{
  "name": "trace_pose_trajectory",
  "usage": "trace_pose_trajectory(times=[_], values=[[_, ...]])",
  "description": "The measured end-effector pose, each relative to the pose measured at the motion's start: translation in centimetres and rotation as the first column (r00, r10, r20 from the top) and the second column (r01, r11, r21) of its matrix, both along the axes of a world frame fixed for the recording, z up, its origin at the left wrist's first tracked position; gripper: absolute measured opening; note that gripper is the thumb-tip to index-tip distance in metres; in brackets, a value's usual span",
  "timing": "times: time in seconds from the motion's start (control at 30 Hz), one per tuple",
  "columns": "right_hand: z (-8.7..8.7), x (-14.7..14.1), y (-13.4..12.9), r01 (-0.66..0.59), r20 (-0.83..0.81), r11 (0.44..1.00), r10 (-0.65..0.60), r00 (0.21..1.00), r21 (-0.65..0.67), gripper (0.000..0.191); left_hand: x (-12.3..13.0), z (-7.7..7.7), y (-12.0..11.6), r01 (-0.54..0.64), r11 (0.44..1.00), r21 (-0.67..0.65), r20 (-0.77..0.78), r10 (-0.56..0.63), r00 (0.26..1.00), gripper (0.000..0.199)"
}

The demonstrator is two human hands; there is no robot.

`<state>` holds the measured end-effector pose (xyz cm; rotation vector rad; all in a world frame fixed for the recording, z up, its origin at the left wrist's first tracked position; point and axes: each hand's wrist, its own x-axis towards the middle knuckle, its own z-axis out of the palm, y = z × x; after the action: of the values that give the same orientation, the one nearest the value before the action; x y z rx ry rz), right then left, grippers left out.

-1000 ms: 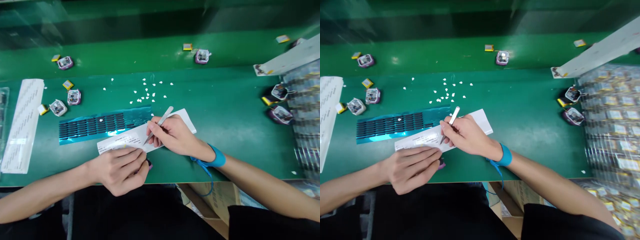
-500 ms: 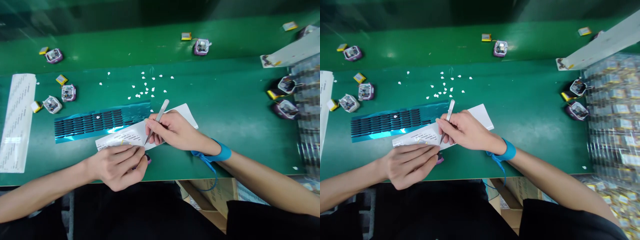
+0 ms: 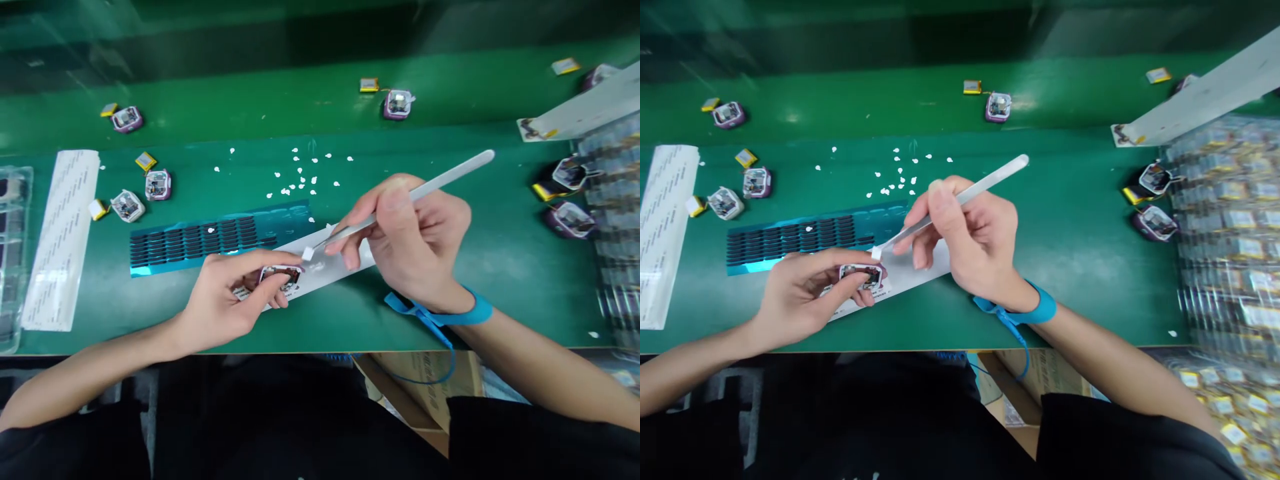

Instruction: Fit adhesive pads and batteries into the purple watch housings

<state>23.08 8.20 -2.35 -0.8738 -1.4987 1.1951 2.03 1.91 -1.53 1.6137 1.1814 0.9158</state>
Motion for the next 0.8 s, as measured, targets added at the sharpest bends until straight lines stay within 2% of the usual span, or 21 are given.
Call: trace_pose_trajectory(times=[0.1, 0.23, 0.3, 0.47, 0.67, 0.8], values=[[0.1, -0.5, -0.9, -0.127, -0.014, 0.992, 0.127, 0.992, -0.019, 0.032, 0.3, 0.2, 0.1, 0.046, 0.976, -0.214, 0.158, -0.012, 0.987, 0.028], [0.0, -0.9, -1.4, -0.244, -0.017, 0.964, 0.243, 0.97, -0.108, 0.034, 0.4, 0.0, 0.2, 0.108, 0.943, -0.315, 0.267, -0.021, 0.963, 0.029], [-0.3, -1.0, -1.4, -0.243, -0.016, 0.961, 0.243, 0.97, -0.131, 0.033, 0.4, -0.2, 0.1, 0.121, 0.934, -0.335, 0.288, -0.021, 0.957, 0.029], [-0.7, -1.1, -1.2, -0.242, -0.057, 0.967, 0.237, 0.97, -0.085, 0.034, 0.6, -0.4, -0.2, 0.119, 0.939, -0.323, 0.348, 0.001, 0.937, 0.034], [-0.5, -1.2, -0.7, -0.242, 0.049, 0.97, 0.241, 0.969, 0.014, 0.044, 0.6, -0.5, 0.0, 0.112, 0.951, -0.288, 0.366, 0.002, 0.931, 0.035], [-0.5, -1.3, -1.2, -0.21, 0.053, 0.978, 0.209, 0.976, 0.007, 0.043, 0.6, -0.5, -0.3, 0.108, 0.938, -0.329, 0.374, 0.024, 0.927, 0.034]])
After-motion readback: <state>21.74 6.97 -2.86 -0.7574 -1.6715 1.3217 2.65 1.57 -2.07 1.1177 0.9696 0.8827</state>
